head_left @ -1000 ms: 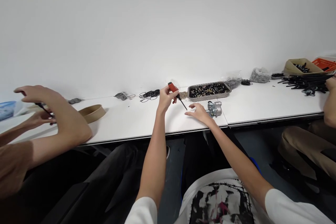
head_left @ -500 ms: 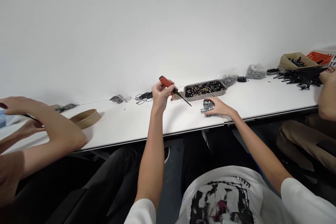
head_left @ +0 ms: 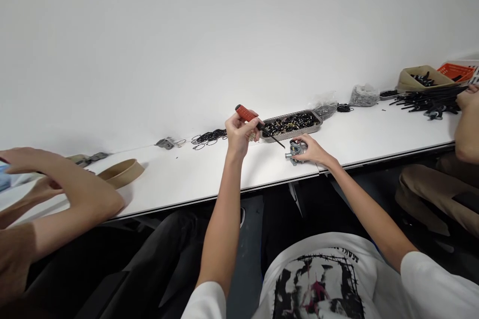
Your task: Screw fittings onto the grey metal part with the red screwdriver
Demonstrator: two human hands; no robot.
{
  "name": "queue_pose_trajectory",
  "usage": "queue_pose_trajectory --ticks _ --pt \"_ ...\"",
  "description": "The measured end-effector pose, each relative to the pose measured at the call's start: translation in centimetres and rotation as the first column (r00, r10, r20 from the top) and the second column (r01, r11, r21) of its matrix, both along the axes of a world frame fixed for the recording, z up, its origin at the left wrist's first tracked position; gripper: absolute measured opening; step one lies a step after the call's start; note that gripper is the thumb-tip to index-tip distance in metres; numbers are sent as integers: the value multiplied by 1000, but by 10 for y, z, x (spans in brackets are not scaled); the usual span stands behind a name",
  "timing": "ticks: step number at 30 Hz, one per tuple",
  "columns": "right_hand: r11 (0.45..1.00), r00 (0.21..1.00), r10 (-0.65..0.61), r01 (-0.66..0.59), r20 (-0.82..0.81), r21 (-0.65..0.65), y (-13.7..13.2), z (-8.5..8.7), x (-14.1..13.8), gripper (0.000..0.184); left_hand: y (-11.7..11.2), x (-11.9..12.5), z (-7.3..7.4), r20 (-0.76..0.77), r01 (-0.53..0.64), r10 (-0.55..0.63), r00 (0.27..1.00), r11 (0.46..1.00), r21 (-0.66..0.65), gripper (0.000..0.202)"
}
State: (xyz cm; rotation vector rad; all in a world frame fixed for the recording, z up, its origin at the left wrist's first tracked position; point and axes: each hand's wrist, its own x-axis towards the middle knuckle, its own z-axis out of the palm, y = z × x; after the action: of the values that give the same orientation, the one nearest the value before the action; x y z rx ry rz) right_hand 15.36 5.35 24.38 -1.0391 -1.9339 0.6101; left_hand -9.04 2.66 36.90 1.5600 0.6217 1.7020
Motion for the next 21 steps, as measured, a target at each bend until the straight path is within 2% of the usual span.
queue_pose_trajectory --ticks 4,9,14,21 --pt "992 998 -42 47 -50 115 -14 -6 -1 62 -4 6 -2 12 20 -20 1000 999 26 23" --pt "983 997 -50 61 -67 175 -22 -10 -3 62 -5 17 -5 -8 59 -59 998 998 -2 26" --pt "984 997 -43 54 -71 172 -21 -10 -4 62 -1 27 -11 -35 77 -80 996 995 -67 25" --pt "985 996 -45 57 -76 165 -18 -12 -4 63 3 30 -15 -38 84 -86 996 994 -69 24"
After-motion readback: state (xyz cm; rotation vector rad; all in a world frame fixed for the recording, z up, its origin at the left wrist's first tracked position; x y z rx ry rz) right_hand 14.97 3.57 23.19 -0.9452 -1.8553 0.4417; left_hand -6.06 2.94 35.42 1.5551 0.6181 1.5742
